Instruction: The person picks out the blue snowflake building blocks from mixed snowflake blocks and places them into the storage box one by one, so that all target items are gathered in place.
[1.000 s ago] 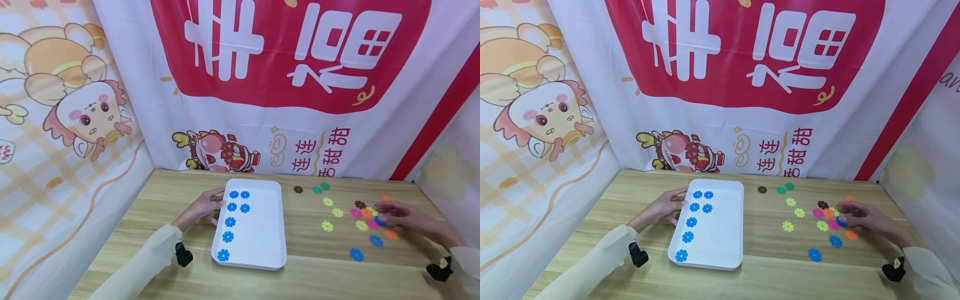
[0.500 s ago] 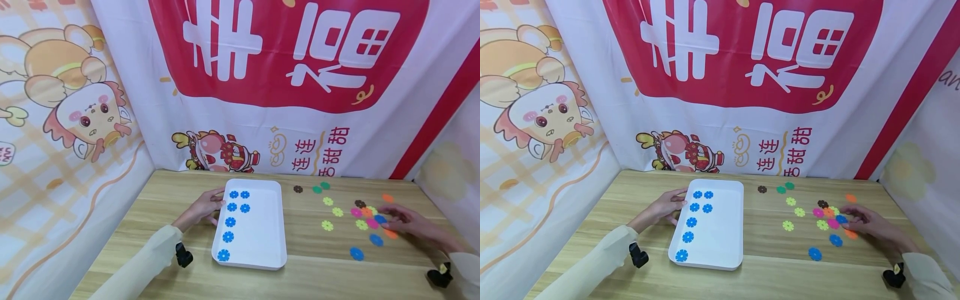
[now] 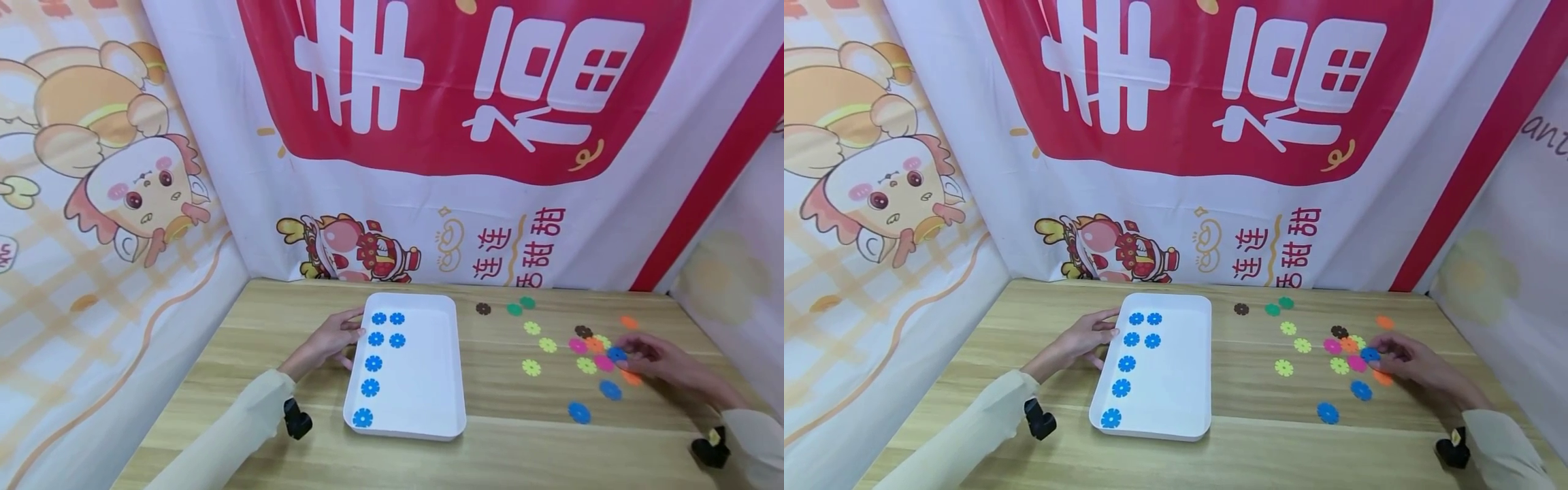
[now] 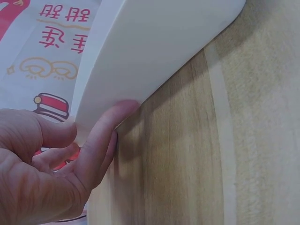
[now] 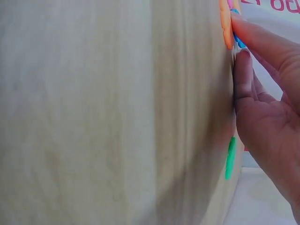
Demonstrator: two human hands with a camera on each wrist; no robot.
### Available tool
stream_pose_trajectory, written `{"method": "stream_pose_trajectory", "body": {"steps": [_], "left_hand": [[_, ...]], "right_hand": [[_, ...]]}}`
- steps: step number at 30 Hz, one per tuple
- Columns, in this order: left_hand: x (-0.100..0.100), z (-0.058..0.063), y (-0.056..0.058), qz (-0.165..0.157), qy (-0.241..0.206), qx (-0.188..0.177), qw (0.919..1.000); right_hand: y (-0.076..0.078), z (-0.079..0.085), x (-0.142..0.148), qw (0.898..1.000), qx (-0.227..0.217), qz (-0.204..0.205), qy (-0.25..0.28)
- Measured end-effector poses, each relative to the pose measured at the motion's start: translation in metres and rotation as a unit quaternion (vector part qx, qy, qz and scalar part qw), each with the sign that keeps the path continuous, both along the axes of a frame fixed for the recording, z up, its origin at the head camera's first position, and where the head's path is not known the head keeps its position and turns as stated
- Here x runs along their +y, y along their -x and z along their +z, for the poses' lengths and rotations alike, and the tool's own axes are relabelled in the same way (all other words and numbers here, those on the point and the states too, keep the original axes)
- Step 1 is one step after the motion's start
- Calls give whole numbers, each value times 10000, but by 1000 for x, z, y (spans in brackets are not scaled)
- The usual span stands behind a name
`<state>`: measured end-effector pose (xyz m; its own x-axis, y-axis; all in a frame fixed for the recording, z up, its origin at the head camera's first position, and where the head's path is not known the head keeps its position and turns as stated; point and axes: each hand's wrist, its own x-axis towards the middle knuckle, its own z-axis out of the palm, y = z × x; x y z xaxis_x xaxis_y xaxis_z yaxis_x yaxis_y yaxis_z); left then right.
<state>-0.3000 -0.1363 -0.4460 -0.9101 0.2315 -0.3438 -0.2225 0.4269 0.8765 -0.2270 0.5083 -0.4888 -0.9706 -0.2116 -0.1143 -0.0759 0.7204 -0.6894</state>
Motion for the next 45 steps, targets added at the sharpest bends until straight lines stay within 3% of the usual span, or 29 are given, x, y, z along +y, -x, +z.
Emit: {"method": "stream_pose_trajectory", "body": {"steps": [7,10,18,23,29,38,45], "left_hand": [[-1,-1,0,25,-63,13,10000],[-1,-1,0,42,-50,14,10000],[-1,-2,-2,60,-75,22,10000],[0,-1,-3,46,-116,32,9999],[0,-2,-2,52,-160,10,9999],[1,-4,0,47,-249,-29,9997],[0,-3,-2,92,-142,-24,9999]], "right_hand": [[4,4,-2,9940,884,616,168],[5,8,-2,9922,1021,698,143],[6,28,-22,9970,575,295,418],[8,48,-61,9989,450,73,69],[19,68,-113,9983,158,132,543],[31,74,-184,9844,33,527,1681],[42,71,-233,9703,-541,678,2257]]}}
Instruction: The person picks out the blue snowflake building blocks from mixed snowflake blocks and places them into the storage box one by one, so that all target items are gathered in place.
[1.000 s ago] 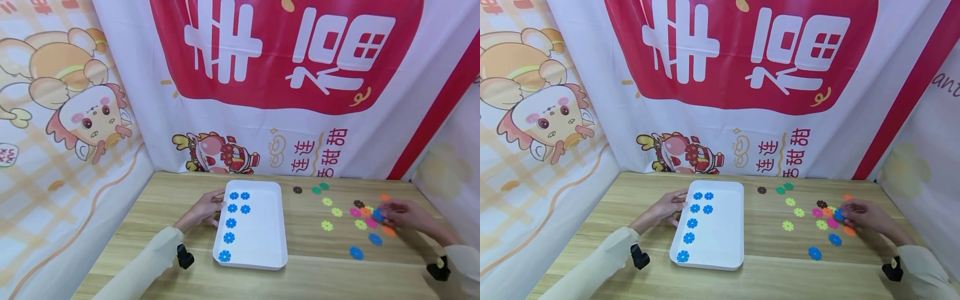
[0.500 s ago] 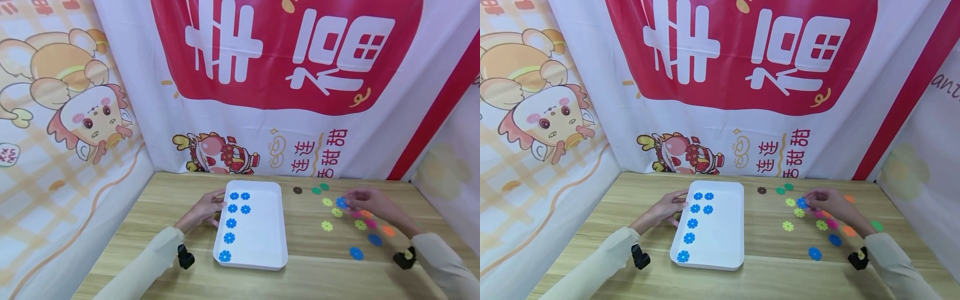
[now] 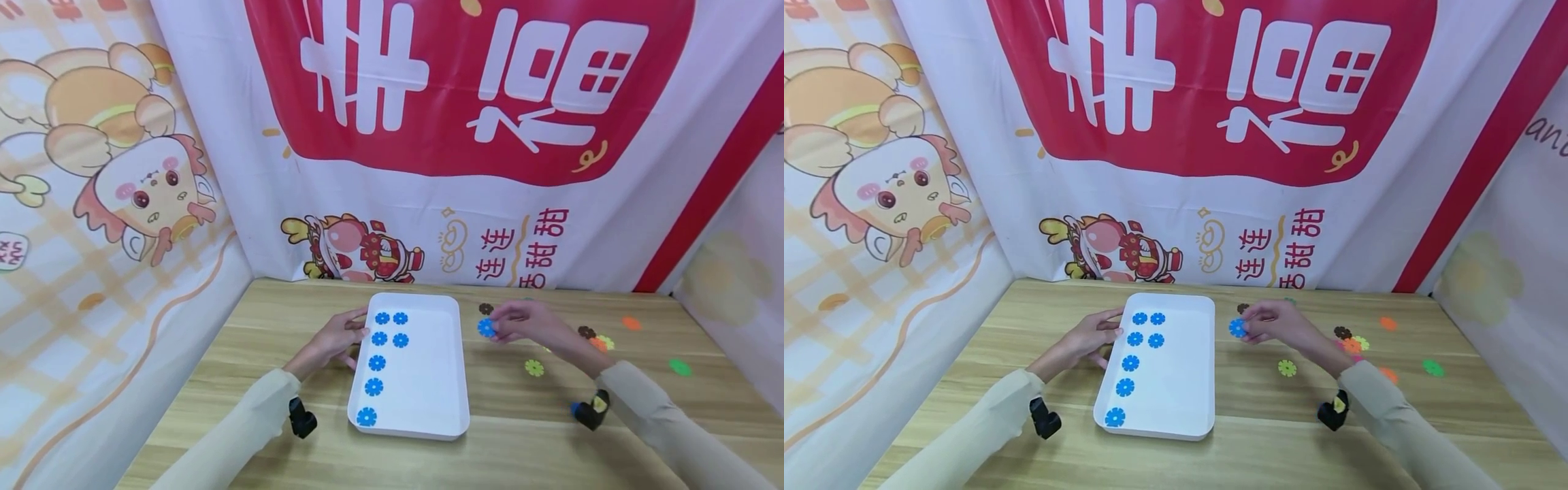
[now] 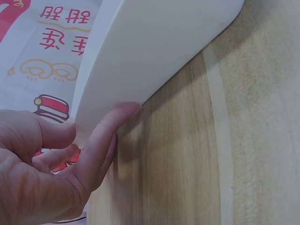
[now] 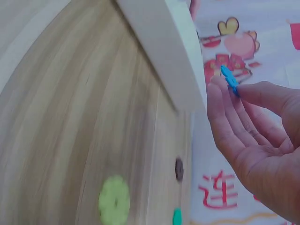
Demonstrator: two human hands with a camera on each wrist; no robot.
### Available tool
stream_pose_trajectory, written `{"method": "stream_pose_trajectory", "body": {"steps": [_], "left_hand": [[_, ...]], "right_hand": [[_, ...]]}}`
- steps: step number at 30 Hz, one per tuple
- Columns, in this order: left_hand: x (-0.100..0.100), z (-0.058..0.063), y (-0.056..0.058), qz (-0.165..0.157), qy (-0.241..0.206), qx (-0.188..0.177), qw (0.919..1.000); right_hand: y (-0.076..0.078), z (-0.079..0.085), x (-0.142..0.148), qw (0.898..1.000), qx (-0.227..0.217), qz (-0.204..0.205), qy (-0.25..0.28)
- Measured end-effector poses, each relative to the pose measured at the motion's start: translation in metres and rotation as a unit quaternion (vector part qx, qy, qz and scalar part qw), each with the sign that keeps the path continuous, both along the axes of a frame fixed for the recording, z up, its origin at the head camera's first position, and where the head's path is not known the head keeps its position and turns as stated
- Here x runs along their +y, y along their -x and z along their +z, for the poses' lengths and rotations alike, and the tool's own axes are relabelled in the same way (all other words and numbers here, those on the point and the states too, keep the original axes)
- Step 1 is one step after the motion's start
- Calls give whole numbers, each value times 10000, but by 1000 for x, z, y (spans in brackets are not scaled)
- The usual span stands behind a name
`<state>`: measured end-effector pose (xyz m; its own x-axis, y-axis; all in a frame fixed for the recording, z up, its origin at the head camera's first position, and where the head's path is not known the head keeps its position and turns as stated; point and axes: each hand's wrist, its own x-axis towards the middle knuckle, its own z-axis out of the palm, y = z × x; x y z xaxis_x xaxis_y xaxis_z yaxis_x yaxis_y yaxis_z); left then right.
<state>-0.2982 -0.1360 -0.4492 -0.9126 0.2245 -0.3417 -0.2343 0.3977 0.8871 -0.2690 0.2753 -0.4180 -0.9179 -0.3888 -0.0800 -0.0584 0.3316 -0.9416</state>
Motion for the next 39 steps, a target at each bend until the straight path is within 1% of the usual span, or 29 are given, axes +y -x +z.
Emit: {"method": "stream_pose_trajectory", "body": {"steps": [4,7,15,19,24,31,33,39], "left_hand": [[0,1,0,7,47,22,10000],[0,0,1,-17,50,32,10000],[0,1,0,-42,19,77,10000],[0,2,-1,-83,35,110,9999],[1,2,-2,-27,52,88,9999],[-2,1,-2,23,83,68,9999],[-2,2,-2,67,75,69,9999],[-2,2,-2,18,-17,61,10000]], "right_hand": [[9,0,-23,9991,-312,180,216],[13,0,-42,9981,-489,282,234],[21,-1,-86,9963,-613,517,-317],[22,-1,-105,9944,-761,595,-437],[22,-4,-129,9917,-669,681,-861],[21,-11,-162,9818,-375,966,-1590],[22,-12,-169,9794,-315,983,-1734],[25,-12,-181,9716,-116,1019,-2133]]}}
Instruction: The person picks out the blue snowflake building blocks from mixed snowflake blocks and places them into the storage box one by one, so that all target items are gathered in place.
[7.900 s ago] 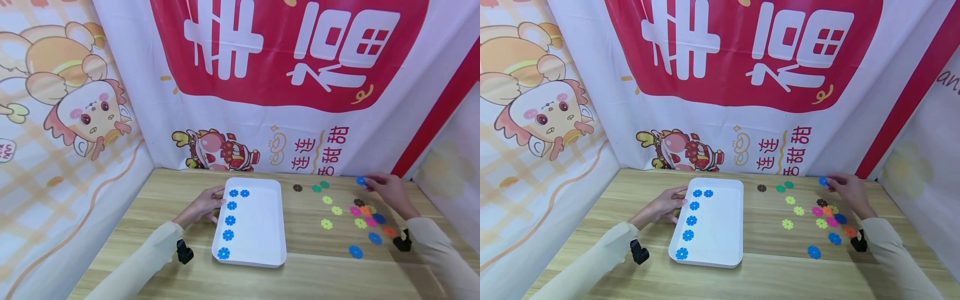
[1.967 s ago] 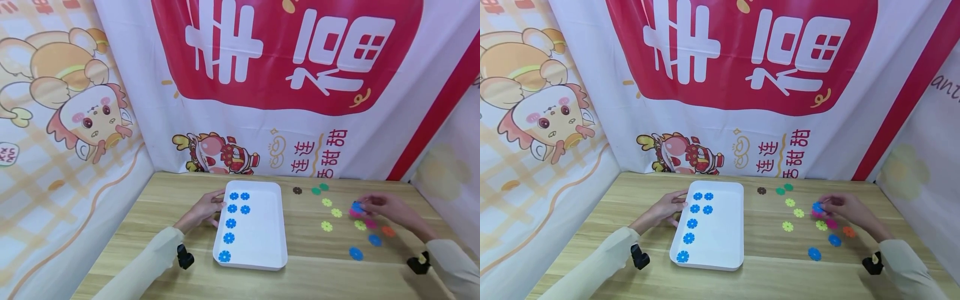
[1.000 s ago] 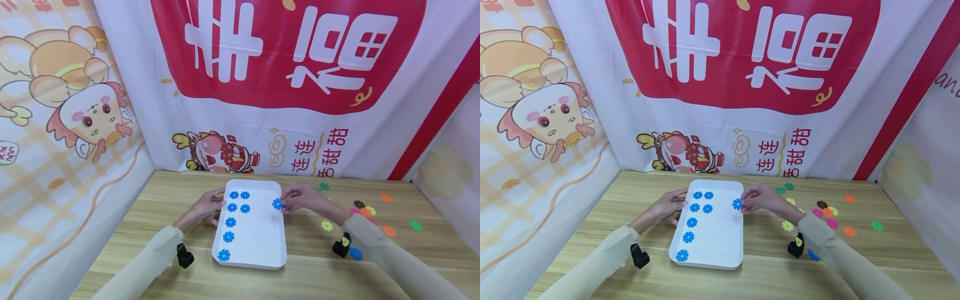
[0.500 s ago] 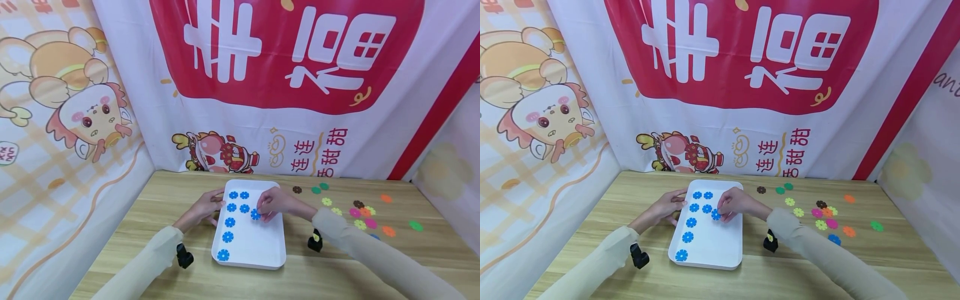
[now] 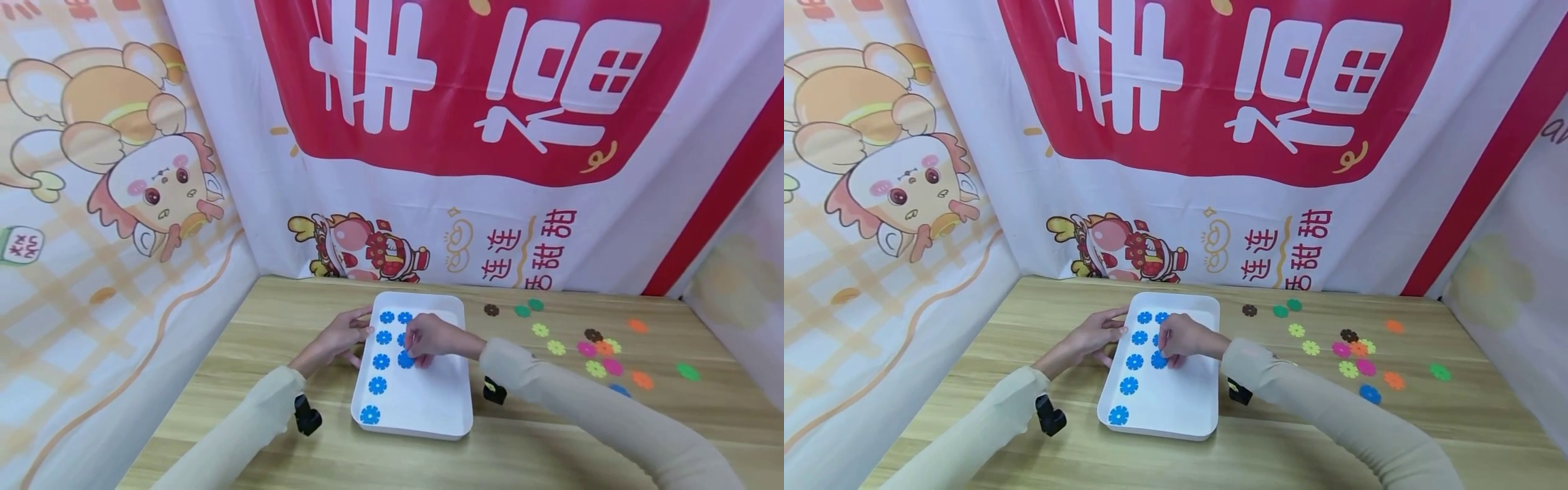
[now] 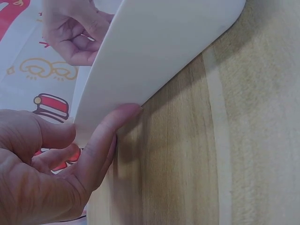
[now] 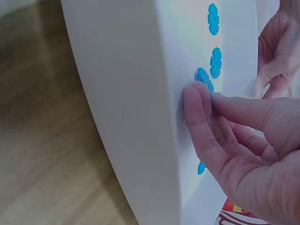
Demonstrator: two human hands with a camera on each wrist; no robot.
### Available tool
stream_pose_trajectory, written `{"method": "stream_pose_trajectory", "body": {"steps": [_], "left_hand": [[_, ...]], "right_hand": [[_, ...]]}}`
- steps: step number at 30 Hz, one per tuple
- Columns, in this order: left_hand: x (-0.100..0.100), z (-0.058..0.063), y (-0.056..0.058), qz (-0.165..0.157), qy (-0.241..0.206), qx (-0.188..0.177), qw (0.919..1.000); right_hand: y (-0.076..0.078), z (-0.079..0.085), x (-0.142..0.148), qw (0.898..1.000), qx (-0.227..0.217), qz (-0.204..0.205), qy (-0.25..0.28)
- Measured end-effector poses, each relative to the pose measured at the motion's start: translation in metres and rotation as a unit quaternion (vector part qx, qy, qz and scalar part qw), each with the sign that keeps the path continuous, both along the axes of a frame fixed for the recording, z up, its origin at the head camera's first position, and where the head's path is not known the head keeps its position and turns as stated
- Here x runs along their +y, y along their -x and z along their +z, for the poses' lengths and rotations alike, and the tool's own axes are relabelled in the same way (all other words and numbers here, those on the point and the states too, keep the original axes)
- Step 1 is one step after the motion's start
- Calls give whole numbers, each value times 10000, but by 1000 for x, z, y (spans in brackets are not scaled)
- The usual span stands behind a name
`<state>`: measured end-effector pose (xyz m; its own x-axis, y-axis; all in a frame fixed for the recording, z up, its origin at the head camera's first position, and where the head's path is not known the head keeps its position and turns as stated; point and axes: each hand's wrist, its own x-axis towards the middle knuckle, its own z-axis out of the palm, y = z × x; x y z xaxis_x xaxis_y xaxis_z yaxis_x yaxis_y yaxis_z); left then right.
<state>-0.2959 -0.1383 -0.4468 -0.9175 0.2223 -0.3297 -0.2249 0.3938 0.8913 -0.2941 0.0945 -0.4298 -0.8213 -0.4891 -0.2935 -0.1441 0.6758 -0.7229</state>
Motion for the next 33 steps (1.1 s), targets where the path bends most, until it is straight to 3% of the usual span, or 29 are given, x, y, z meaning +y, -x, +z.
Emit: {"method": "stream_pose_trajectory", "body": {"steps": [14,23,33], "left_hand": [[1,-1,1,-73,-49,-25,10000],[4,-3,2,-41,-28,-42,10000],[2,-3,2,58,54,-80,9999]], "right_hand": [[3,7,10,9990,405,-162,-114],[1,19,37,9986,480,110,172],[-11,16,70,9965,572,342,511]]}}
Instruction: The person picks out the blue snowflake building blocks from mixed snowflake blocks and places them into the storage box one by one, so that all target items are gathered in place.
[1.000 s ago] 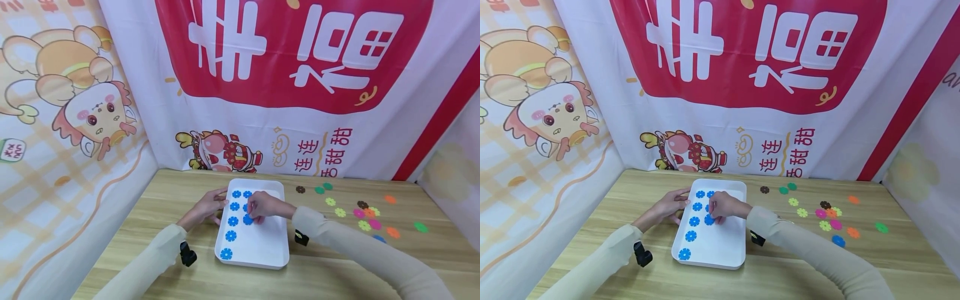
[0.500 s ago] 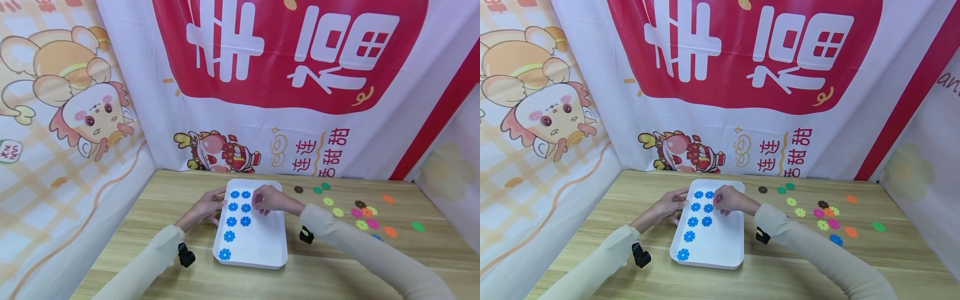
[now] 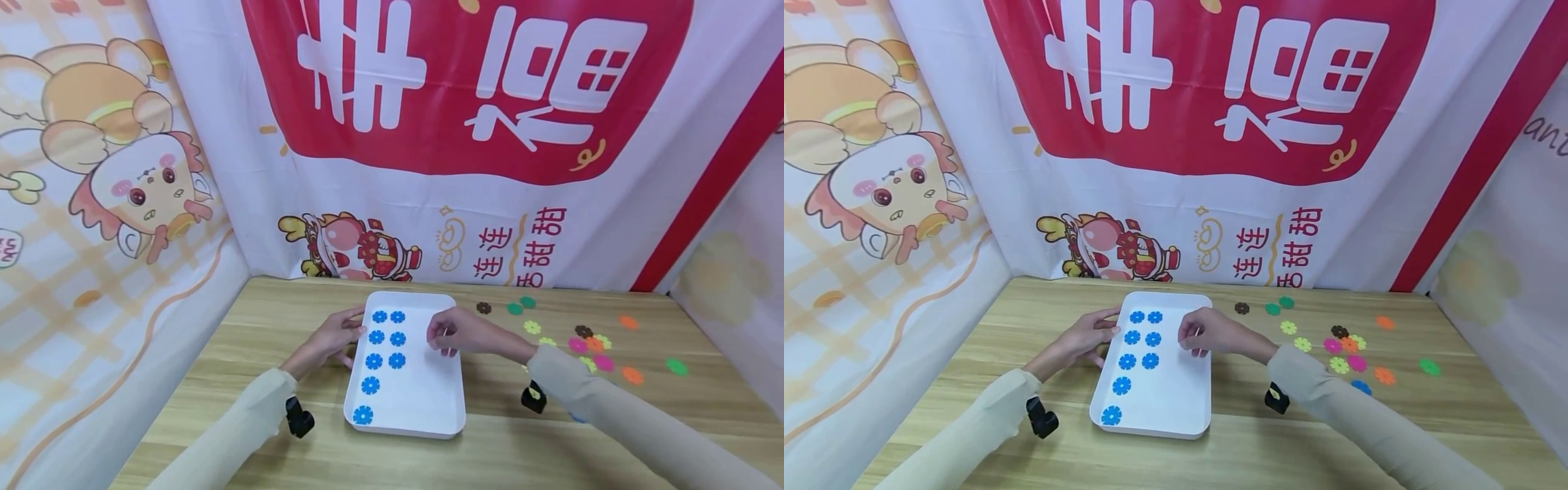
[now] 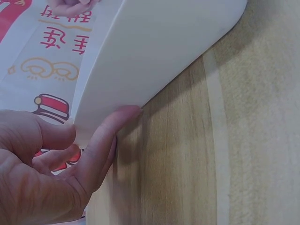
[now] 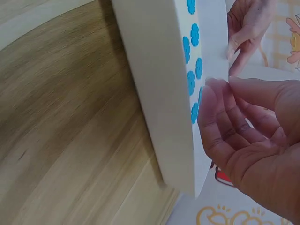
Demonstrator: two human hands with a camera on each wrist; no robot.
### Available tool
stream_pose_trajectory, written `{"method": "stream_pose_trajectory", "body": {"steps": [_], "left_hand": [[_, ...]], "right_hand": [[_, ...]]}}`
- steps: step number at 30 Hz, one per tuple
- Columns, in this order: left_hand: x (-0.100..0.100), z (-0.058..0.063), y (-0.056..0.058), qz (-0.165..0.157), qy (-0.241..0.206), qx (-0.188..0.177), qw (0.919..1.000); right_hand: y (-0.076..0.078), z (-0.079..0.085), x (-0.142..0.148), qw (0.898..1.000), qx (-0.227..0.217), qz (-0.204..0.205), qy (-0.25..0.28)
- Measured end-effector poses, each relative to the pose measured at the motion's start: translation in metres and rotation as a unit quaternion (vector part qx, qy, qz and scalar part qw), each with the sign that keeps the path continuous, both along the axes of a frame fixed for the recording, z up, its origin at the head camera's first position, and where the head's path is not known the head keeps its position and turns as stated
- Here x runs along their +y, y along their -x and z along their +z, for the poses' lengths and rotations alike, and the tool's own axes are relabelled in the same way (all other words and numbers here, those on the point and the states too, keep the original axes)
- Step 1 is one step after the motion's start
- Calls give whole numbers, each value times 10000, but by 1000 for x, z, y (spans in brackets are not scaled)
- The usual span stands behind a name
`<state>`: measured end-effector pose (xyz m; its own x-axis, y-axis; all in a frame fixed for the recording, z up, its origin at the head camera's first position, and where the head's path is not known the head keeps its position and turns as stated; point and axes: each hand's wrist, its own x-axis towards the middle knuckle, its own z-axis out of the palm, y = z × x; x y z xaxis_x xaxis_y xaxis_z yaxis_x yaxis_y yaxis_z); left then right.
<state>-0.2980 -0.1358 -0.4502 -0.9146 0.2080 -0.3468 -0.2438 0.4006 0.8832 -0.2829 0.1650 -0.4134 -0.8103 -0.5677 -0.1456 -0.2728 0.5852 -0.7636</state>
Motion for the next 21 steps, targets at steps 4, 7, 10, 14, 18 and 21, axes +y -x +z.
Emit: {"method": "stream_pose_trajectory", "body": {"steps": [4,7,10,14,18,21], "left_hand": [[-1,-1,0,-29,-44,11,10000],[-1,-2,0,-54,-41,23,10000],[0,-1,0,-46,-13,26,10000],[0,1,-1,-10,48,20,10000],[0,1,-1,6,95,10,10000],[0,1,-1,-35,117,39,9999]], "right_hand": [[-3,3,18,9996,227,63,160],[-6,5,35,9989,334,114,293],[-10,6,54,9986,315,157,388],[-18,6,81,9980,289,330,458],[-27,5,109,9978,290,447,384],[-33,3,133,9981,94,446,412]]}}
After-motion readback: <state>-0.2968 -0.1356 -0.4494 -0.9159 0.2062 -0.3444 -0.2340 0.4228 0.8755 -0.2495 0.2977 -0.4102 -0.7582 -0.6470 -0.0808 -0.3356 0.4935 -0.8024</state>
